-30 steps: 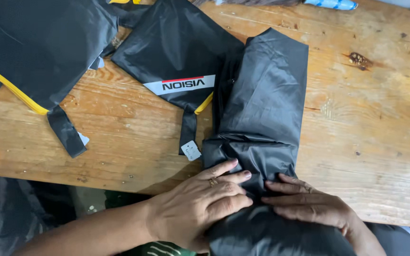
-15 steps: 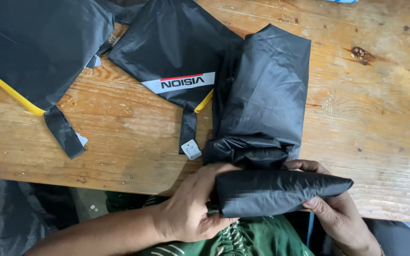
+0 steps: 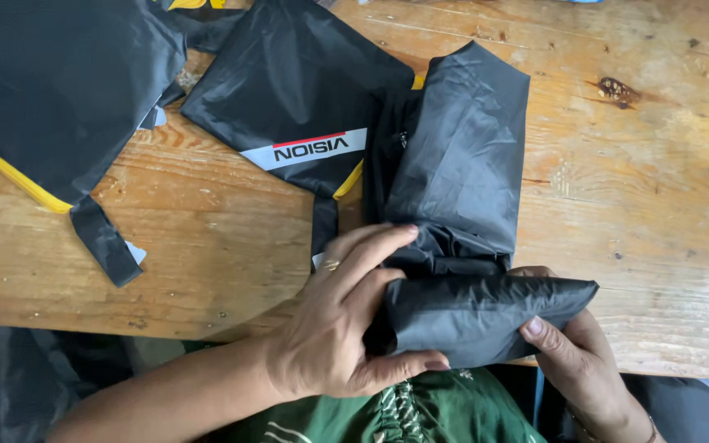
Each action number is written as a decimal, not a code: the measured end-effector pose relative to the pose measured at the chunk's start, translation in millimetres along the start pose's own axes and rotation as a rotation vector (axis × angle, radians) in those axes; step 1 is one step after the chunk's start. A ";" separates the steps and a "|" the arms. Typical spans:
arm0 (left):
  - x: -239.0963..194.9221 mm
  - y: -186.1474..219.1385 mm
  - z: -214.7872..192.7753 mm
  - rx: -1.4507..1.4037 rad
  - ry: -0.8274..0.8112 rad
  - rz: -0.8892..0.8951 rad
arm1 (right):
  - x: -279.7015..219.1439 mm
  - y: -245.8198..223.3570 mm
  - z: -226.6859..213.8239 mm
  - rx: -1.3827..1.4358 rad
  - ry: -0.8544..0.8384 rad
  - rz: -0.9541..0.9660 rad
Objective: The person folds a black fabric bag on a wooden table, rolling it tightly and then folding it into a compact square. They then place the folded bag into a black pouch with yellow trim and secure it with a yellow strap.
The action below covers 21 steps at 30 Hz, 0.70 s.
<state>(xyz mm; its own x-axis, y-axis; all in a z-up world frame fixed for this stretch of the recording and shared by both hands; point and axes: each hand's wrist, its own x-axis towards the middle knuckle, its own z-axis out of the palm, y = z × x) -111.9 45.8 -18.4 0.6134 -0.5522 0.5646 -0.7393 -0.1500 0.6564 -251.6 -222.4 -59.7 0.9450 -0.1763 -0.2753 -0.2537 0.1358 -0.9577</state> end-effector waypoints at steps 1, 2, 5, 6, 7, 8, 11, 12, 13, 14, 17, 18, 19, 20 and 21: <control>4.2 -2.6 1.8 -0.067 -0.020 0.025 | -0.6 7.6 -3.2 0.066 0.062 0.009; 7.9 -4.7 3.8 -0.132 -0.037 0.047 | -0.8 14.3 -6.9 0.128 0.119 0.020; 13.7 -7.6 9.4 -0.125 -0.055 0.036 | 2.6 23.8 -13.1 0.179 0.129 0.000; 15.4 -10.1 12.1 -0.126 -0.056 0.036 | 4.9 22.5 -11.1 0.180 0.129 -0.001; 17.1 -12.5 14.8 -0.113 -0.078 -0.034 | 7.1 21.3 -9.2 0.213 0.184 0.044; 17.9 -14.4 17.4 -0.101 -0.102 -0.106 | 8.3 20.8 -6.8 0.248 0.239 0.091; 26.3 -22.9 20.0 -0.099 -0.232 -0.329 | 16.3 11.8 4.7 0.166 0.264 0.090; 30.4 -26.2 21.4 -0.096 -0.234 -0.327 | 18.4 5.1 9.3 0.169 0.265 0.088; 34.6 -29.5 22.8 -0.083 -0.290 -0.423 | 20.5 -1.6 13.8 0.101 0.301 0.146; 38.3 -32.6 24.9 -0.072 -0.348 -0.518 | 21.5 -8.2 18.1 0.032 0.339 0.205; 37.4 -42.8 27.7 -0.127 -0.314 -0.468 | 23.3 -0.8 12.8 -0.136 0.316 0.059; 38.8 -41.5 25.4 -0.129 -0.318 -0.466 | 19.7 -7.5 16.4 -0.135 0.320 0.060; 40.0 -40.4 23.0 -0.156 -0.337 -0.443 | 16.3 -14.0 20.2 -0.296 0.333 -0.056; 40.6 -39.2 20.4 -0.183 -0.355 -0.423 | 12.8 -20.6 24.1 -0.458 0.343 -0.170; 39.6 -39.0 19.9 -0.186 -0.358 -0.424 | 8.8 -23.5 25.8 -0.458 0.345 -0.167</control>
<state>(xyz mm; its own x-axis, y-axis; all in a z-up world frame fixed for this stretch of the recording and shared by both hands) -64.3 13.5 -31.7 0.6892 -0.7228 0.0504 -0.3688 -0.2901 0.8831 -232.0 -202.0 -37.4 0.8776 -0.4761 -0.0558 -0.2432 -0.3420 -0.9077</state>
